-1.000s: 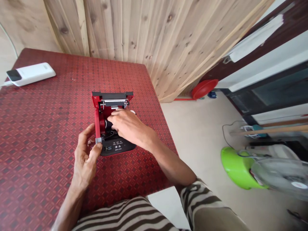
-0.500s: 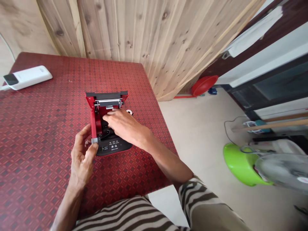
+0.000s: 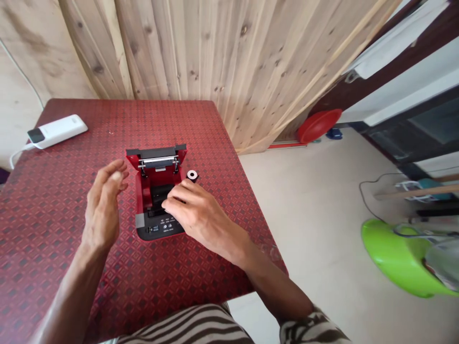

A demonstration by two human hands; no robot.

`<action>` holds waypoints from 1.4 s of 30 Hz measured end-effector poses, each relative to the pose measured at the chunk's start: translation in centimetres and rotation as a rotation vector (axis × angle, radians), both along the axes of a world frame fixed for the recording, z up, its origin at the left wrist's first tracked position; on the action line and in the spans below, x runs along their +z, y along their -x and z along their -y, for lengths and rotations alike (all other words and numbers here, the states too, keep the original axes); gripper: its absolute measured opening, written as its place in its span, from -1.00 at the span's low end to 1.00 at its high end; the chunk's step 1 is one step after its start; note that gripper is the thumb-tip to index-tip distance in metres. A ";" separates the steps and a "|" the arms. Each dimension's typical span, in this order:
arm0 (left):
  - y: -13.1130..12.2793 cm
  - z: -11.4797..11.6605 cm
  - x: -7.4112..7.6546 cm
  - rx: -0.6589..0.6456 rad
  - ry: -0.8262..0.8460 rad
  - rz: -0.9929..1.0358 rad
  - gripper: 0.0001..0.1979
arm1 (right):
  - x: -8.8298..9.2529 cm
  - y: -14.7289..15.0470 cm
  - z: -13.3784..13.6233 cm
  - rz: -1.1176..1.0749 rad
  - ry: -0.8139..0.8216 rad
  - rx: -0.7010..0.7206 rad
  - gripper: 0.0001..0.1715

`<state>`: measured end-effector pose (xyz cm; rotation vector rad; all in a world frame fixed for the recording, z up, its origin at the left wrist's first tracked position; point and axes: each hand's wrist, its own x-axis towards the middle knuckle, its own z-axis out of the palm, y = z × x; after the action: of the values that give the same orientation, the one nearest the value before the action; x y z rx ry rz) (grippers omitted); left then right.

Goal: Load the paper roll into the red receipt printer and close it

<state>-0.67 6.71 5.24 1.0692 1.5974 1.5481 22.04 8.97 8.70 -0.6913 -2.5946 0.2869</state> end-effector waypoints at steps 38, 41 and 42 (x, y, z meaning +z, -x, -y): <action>-3.3 4.5 -1.6 -0.046 0.225 0.194 -0.36 | -2.6 -1.3 4.3 -0.263 -0.004 -0.225 -0.69; -3.0 5.6 -1.6 -0.038 0.209 0.231 -0.44 | -3.4 -2.2 4.8 -0.441 -0.030 -0.343 -0.55; -2.9 6.1 -1.7 -0.042 0.197 0.225 -0.46 | -3.7 -2.5 5.1 -0.484 -0.023 -0.403 -0.55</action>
<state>2.24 0.63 3.52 0.7876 1.5252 1.3963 24.53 3.90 5.01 -0.9771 -1.9523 0.2562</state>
